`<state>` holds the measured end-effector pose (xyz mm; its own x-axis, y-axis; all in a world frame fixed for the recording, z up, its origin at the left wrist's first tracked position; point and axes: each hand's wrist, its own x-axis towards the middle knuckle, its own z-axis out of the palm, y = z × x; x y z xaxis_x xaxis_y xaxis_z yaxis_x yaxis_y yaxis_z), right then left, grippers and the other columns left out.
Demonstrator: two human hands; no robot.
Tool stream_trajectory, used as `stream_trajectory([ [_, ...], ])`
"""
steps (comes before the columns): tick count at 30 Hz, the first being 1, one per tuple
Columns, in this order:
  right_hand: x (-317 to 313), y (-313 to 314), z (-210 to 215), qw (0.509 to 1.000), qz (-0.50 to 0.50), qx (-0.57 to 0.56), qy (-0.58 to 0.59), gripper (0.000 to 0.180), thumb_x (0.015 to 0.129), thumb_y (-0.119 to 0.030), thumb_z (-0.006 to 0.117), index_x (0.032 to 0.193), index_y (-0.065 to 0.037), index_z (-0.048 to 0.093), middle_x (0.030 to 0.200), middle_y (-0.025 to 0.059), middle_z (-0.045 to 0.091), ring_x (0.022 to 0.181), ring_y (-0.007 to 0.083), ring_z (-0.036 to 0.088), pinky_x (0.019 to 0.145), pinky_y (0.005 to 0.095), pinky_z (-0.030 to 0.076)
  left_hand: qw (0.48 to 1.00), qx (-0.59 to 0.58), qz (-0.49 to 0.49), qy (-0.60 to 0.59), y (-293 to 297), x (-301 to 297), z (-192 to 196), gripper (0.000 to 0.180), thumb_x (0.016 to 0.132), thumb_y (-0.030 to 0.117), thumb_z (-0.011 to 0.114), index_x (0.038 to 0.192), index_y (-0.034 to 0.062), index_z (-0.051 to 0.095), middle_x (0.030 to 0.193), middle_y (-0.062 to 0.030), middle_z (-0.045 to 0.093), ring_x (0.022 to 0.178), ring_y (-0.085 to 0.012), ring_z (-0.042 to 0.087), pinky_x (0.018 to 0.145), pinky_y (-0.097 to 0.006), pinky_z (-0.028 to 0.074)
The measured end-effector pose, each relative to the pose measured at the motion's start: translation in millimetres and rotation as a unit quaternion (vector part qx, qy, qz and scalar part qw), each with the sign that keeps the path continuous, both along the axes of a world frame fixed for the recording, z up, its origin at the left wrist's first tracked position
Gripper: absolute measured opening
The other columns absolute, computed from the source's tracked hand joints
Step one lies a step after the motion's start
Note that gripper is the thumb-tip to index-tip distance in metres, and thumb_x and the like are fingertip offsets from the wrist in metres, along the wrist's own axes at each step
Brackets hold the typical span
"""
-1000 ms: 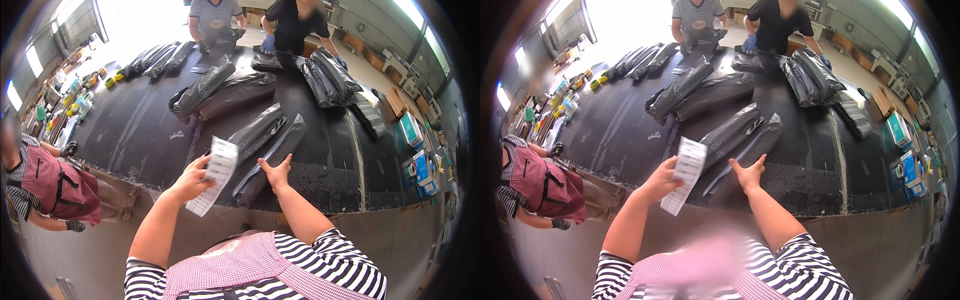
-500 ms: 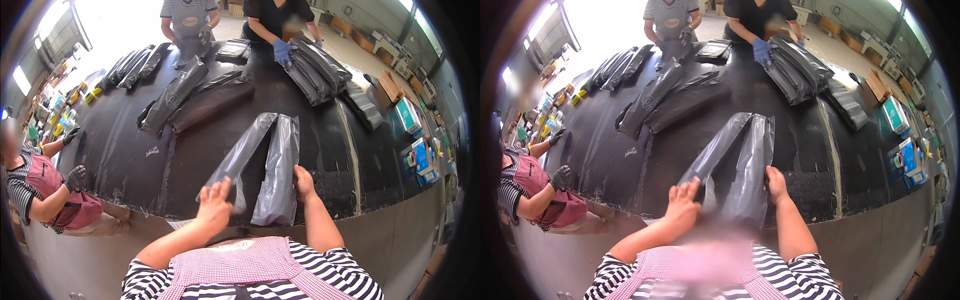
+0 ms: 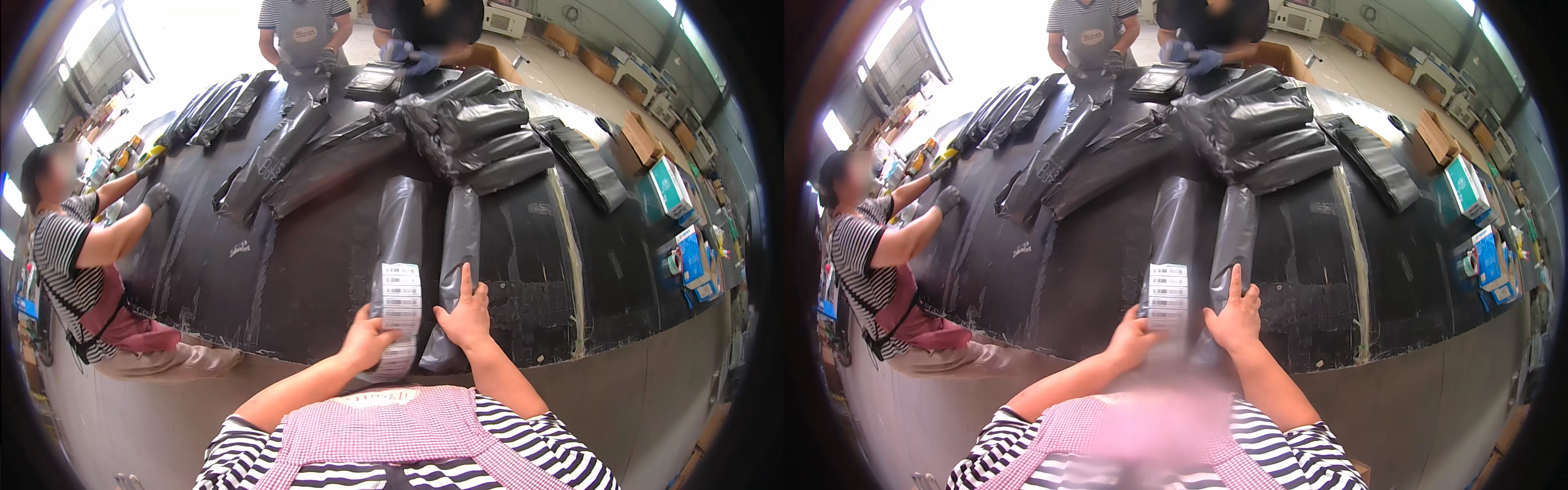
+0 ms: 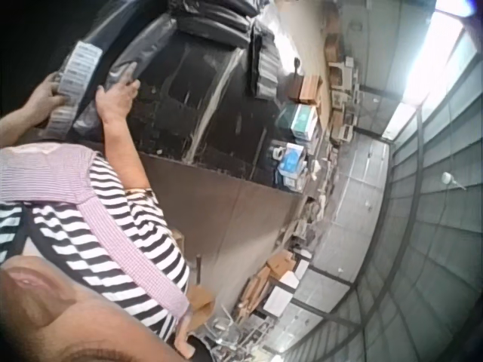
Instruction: The person applies adhesive labels from a roll onto long black packages on a table and then wraps a blue protective material around one of the packages.
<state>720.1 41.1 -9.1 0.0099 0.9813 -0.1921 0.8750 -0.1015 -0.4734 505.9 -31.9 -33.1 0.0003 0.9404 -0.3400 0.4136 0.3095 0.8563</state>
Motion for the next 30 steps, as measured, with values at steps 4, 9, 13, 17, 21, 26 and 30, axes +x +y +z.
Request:
stream_trajectory([
  [4, -10, -2, 9, 0.997, 0.048, -0.002, -0.068, 0.112, 0.078, -0.039, 0.08, 0.162, -0.023, 0.008, 0.152, 0.036, 0.023, 0.136, 0.0525, 0.038, 0.109, 0.0518, 0.043, 0.996, -0.043, -0.006, -0.081, 6, 16, 6, 0.032, 0.088, 0.022, 0.076, 0.113, 0.002, 0.075, 0.156, -0.0219, 0.033, 0.138, -0.0356, 0.042, 0.116, -0.04, 0.035],
  [9, -2, -16, 17, 0.994, 0.076, -0.007, -0.079, 0.109, 0.074, -0.041, 0.08, 0.161, -0.026, 0.016, 0.155, 0.0357, 0.021, 0.137, 0.0516, 0.036, 0.109, 0.0517, 0.043, 0.958, -0.045, 0.019, -0.284, -6, -34, 38, 0.024, 0.094, 0.009, 0.068, 0.115, -0.0029, 0.072, 0.153, -0.0144, 0.044, 0.126, -0.0185, 0.054, 0.105, -0.036, 0.046],
  [13, -5, -17, 13, 0.994, 0.09, -0.013, -0.067, 0.108, 0.076, -0.045, 0.079, 0.162, -0.03, 0.014, 0.157, 0.0352, 0.019, 0.141, 0.0519, 0.031, 0.114, 0.0513, 0.038, 0.962, 0.028, 0.067, -0.264, -23, -109, 51, 0.029, 0.097, 0.006, 0.063, 0.125, -0.0013, 0.065, 0.117, -0.0079, 0.072, 0.107, -0.016, 0.067, 0.098, -0.034, 0.051],
  [17, 7, -18, 15, 0.982, 0.14, 0.109, -0.06, 0.094, 0.081, -0.046, 0.077, 0.157, -0.014, 0.032, 0.163, 0.0283, 0.012, 0.15, 0.0444, 0.018, 0.121, 0.0502, 0.022, 0.933, 0.083, 0.017, -0.35, -40, -169, 89, 0.032, 0.101, 0.009, 0.056, 0.13, -0.0015, 0.061, 0.12, -0.0167, 0.071, 0.108, -0.0208, 0.069, 0.098, -0.035, 0.052],
  [21, -28, -3, 45, 0.936, 0.198, 0.191, 0.218, 0.066, 0.084, -0.019, 0.078, 0.143, -0.005, 0.05, 0.15, 0.0229, 0.043, 0.138, 0.0371, 0.042, 0.113, 0.0456, 0.037, 0.929, 0.152, 0.056, -0.333, -57, -227, 104, 0.034, 0.102, 0.013, 0.056, 0.132, -0.0024, 0.057, 0.121, -0.0184, 0.069, 0.104, -0.0212, 0.068, 0.09, -0.035, 0.054],
  [26, -130, 46, 32, 0.865, 0.279, -0.112, 0.401, 0.063, 0.089, -0.016, 0.075, 0.145, -0.005, 0.048, 0.13, 0.0153, 0.061, 0.121, 0.024, 0.06, 0.102, 0.0382, 0.05, 0.905, 0.219, 0.124, -0.342, -64, -294, 91, 0.033, 0.101, 0.013, 0.058, 0.13, -0.0023, 0.058, 0.122, -0.0191, 0.068, 0.109, -0.0241, 0.067, 0.096, -0.039, 0.051],
  [30, -244, 127, -13, 0.91, 0.084, -0.064, 0.401, 0.096, 0.084, -0.027, 0.079, 0.158, -0.003, 0.021, 0.141, 0.0248, 0.045, 0.125, 0.0315, 0.052, 0.103, 0.0405, 0.047, 0.887, 0.223, 0.11, -0.388, -57, -339, 78, 0.033, 0.1, 0.012, 0.061, 0.129, -0.002, 0.06, 0.122, -0.0171, 0.069, 0.113, -0.0235, 0.066, 0.102, -0.04, 0.049],
])
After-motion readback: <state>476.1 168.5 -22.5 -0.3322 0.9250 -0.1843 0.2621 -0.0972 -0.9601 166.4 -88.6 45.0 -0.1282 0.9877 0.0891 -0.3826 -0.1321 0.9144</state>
